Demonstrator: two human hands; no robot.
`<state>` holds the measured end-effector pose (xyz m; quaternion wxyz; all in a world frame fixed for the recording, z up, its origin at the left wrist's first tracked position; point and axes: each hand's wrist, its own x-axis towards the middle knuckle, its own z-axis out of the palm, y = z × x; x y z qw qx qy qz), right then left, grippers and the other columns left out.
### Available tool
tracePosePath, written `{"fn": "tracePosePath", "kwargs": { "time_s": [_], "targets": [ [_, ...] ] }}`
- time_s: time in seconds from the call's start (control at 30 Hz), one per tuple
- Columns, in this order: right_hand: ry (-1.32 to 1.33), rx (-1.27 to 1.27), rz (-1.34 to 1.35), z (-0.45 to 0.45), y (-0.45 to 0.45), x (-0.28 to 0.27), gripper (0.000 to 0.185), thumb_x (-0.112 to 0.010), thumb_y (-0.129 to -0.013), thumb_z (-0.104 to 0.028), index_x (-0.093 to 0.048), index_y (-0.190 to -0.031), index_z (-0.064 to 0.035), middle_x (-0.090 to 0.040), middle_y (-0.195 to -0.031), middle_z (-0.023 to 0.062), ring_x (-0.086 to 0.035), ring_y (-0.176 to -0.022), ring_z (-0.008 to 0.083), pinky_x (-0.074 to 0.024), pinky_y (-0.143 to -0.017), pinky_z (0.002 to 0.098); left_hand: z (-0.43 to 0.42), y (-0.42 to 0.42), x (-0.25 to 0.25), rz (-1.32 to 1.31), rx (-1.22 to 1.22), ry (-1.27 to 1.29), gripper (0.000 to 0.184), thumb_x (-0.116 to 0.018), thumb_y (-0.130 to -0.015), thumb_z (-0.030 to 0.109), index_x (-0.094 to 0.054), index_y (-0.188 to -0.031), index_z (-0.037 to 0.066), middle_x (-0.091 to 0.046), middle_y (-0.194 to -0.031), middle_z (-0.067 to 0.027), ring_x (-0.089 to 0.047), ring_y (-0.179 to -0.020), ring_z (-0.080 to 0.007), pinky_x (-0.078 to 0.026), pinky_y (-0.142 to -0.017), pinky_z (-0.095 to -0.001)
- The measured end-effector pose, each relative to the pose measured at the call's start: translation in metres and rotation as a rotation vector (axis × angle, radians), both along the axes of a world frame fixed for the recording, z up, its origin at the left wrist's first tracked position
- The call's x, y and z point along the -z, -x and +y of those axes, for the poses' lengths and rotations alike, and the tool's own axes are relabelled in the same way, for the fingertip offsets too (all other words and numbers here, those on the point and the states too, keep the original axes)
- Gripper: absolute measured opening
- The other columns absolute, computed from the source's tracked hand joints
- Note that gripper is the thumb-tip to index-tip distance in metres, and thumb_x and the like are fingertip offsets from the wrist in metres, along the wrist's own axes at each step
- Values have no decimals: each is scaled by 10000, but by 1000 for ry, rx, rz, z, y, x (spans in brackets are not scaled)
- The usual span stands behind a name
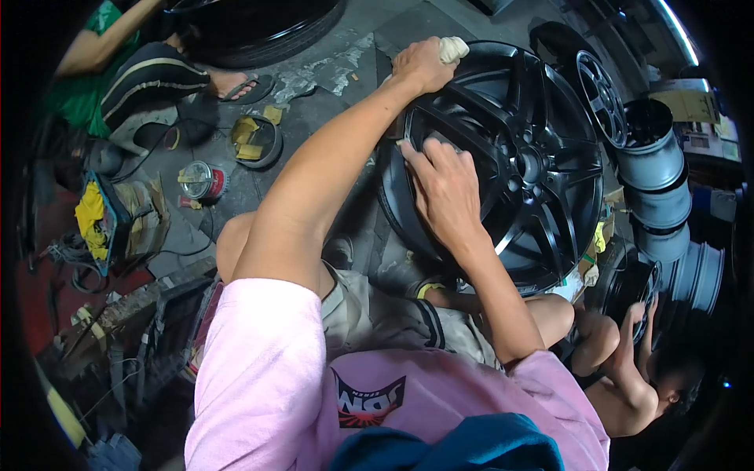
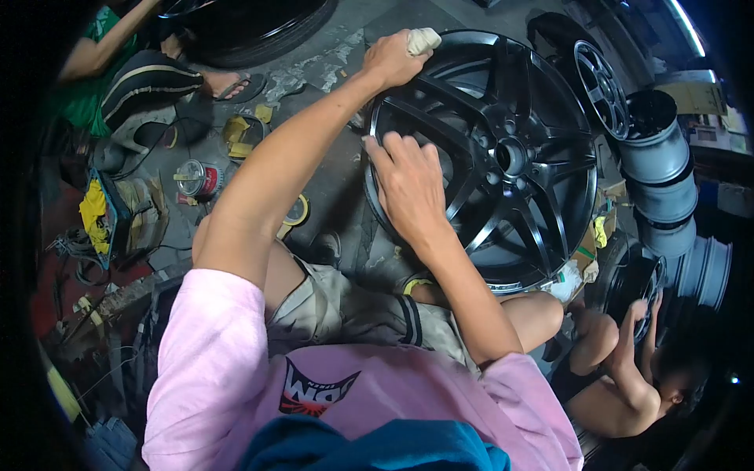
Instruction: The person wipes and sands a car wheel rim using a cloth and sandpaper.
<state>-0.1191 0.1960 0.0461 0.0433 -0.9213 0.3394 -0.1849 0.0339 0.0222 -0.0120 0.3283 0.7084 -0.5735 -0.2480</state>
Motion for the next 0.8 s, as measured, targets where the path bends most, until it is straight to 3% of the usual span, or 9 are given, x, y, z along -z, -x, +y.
{"fn": "tracePosePath", "kwargs": {
  "time_s": [0.33, 0.63, 0.8],
  "targets": [
    [-2, -117, 72, -3, 13, -7, 378, -700, -891, -48, -736, -1268, -43, -553, -991, 70, -572, -914, 244, -395, -814, 399, 0, -1, -2, 16, -2, 29, 540, -773, -924, 467, -715, -1282, 66, -774, -1221, -212, -720, -1190, -415, -553, -1033, -517],
    [-49, 100, -46, 23, -1, 2, 333, -703, -916, -84, -747, -1242, -32, -553, -949, 82, -583, -909, 249, -382, -799, 417, 0, -3, 1, 8, 6, 32, 542, -763, -932, 470, -713, -1288, 64, -771, -1233, -211, -711, -1210, -414, -550, -1034, -515],
    [36, 85, -70, -6, -15, 7, 342, -704, -908, -75, -741, -1244, -21, -566, -958, 89, -593, -921, 263, -386, -804, 422, 1, 0, 0, 33, 16, 26, 556, -758, -937, 479, -706, -1302, 62, -767, -1250, -206, -712, -1206, -411, -547, -1035, -514]
  ]
}}
